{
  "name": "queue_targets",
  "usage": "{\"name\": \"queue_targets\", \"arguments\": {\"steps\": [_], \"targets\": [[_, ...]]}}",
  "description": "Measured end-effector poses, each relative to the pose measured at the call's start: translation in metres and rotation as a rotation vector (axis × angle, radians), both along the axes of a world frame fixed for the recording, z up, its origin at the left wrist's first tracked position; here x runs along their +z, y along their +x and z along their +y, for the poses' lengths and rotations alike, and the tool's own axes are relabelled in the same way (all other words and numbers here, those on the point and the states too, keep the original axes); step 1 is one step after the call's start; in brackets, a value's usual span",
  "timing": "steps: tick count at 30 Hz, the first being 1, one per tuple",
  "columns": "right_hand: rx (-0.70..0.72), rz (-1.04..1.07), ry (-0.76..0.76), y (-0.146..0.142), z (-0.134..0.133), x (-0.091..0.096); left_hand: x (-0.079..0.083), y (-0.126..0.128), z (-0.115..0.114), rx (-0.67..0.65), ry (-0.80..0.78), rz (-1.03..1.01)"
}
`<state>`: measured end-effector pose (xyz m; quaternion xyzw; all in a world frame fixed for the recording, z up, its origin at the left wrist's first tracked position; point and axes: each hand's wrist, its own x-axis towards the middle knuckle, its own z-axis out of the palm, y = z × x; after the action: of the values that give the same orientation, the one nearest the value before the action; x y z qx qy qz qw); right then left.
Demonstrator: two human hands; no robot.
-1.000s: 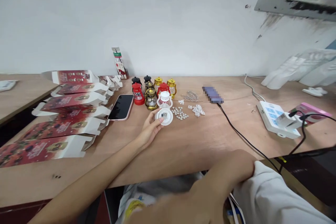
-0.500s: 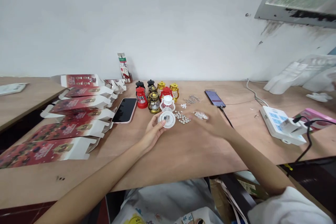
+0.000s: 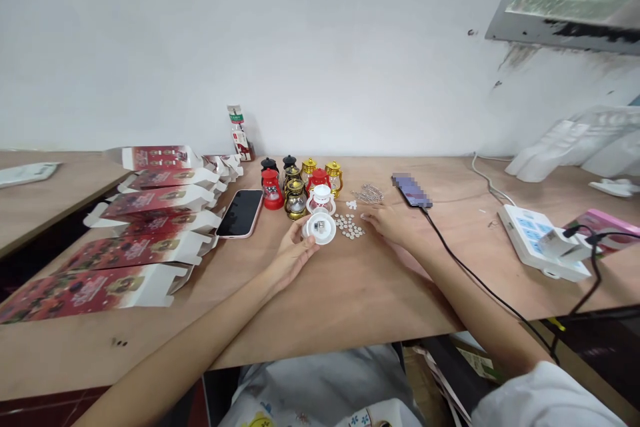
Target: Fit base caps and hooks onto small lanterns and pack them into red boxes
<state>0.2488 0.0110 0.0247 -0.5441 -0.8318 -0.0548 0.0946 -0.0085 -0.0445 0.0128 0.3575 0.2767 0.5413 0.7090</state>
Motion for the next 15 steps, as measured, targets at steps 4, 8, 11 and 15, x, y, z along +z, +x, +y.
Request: {"name": "queue_targets", "arguments": {"steps": [4,8,11,15], "targets": [[0.002,0.084,0.17,-0.002,0.0,-0.008,0.002,0.001,-0.004,-0.015,-0.03,0.009],[-0.001,0.266,0.367,-0.003,-0.001,-0.015,0.003,0.002,-0.006,-0.028,-0.021,0.028],[0.039,0.248,0.323,-0.002,0.0,-0.019,0.001,0.002,-0.005,-0.014,-0.015,0.029],[0.115,0.155,0.207,0.003,0.006,-0.026,0.0,0.002,-0.002,-0.004,-0.016,0.036]]}}
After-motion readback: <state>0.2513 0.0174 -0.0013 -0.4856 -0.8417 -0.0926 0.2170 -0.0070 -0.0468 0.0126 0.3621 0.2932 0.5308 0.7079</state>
